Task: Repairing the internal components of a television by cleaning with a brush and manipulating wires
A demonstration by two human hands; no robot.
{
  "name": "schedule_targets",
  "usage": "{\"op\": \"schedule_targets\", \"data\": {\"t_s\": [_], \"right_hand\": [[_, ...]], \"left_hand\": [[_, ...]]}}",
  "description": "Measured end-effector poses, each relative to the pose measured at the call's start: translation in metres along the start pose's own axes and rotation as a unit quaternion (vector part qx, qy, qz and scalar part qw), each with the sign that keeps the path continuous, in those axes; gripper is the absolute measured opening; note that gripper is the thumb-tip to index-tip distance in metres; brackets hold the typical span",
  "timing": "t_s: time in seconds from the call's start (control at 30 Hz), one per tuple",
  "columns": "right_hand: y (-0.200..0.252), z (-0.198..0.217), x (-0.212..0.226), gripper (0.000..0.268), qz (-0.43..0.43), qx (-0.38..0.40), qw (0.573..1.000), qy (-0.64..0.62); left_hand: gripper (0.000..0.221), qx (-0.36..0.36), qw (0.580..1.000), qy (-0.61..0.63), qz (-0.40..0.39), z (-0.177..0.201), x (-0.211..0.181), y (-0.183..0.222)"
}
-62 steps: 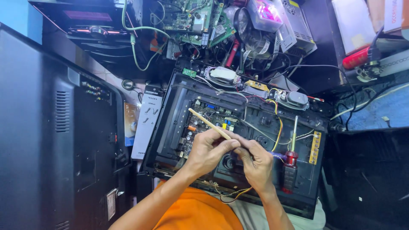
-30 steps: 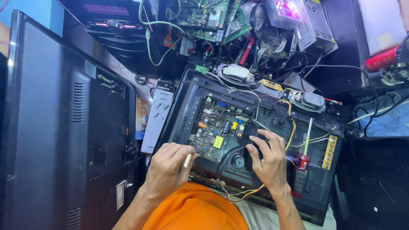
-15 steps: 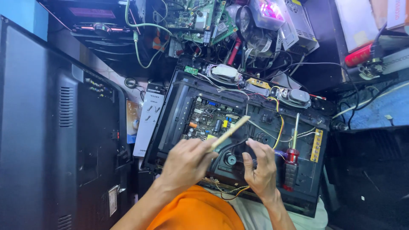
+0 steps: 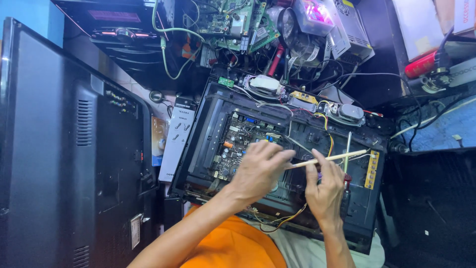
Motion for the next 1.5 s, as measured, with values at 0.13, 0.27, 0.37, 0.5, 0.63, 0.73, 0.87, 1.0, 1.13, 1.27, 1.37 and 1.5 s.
{"op": "schedule_targets", "data": {"t_s": [0.13,0.27,0.37,0.5,0.63,0.73,0.87,1.0,1.13,1.27,1.37,1.5], "right_hand": [[-0.018,-0.004,-0.025,0.020,-0.044,0.009,0.999,0.004],[-0.028,-0.008,-0.036,0.024,-0.042,0.038,0.997,0.058],[-0.034,-0.010,-0.036,0.031,-0.041,0.064,0.994,0.080],[-0.027,-0.011,-0.036,0.046,-0.049,0.094,0.992,0.075],[-0.020,-0.008,-0.035,0.043,-0.031,0.077,0.994,0.073],[-0.019,-0.010,-0.032,0.042,-0.017,0.095,0.993,0.069],[-0.016,-0.011,-0.032,0.041,-0.029,0.108,0.991,0.069],[-0.014,-0.008,-0.034,0.041,-0.037,0.116,0.991,0.055],[-0.013,-0.001,-0.037,0.041,-0.040,0.097,0.994,0.020],[-0.013,0.012,-0.031,0.031,-0.029,0.049,0.998,-0.015],[-0.013,0.025,-0.023,0.027,-0.032,0.033,0.998,-0.036],[-0.010,0.036,-0.026,0.031,-0.042,0.012,0.999,-0.026]], "left_hand": [[0.016,-0.067,0.990,0.096,0.076,0.040,0.038,0.038],[0.007,-0.127,0.978,0.091,0.137,0.060,0.056,0.075],[0.012,0.062,0.973,0.146,0.166,0.061,0.044,0.070],[0.026,0.365,0.894,0.113,0.234,0.006,0.030,0.097],[0.031,0.346,0.903,0.049,0.249,-0.010,0.030,0.100],[0.025,0.320,0.913,0.062,0.247,-0.006,0.029,0.091],[0.025,0.370,0.914,0.084,0.142,-0.020,-0.006,0.077],[0.030,0.393,0.919,0.014,0.037,-0.068,-0.036,0.095],[0.026,0.373,0.923,-0.097,-0.022,-0.099,-0.045,0.119],[0.001,0.361,0.931,-0.048,0.006,-0.083,-0.040,0.110],[0.009,0.339,0.937,0.067,0.042,-0.044,-0.032,0.085],[0.027,0.275,0.942,0.131,0.138,-0.005,0.001,0.061]]}}
Point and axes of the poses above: each hand's wrist, its own y-axis away from the middle knuckle, its own z-axis out of the back of the hand, x = y × z, the point moved 8 cm from there along -y, towards the middle knuckle, and after that the axes turned 9 degrees about x, right-handed, at the moved point
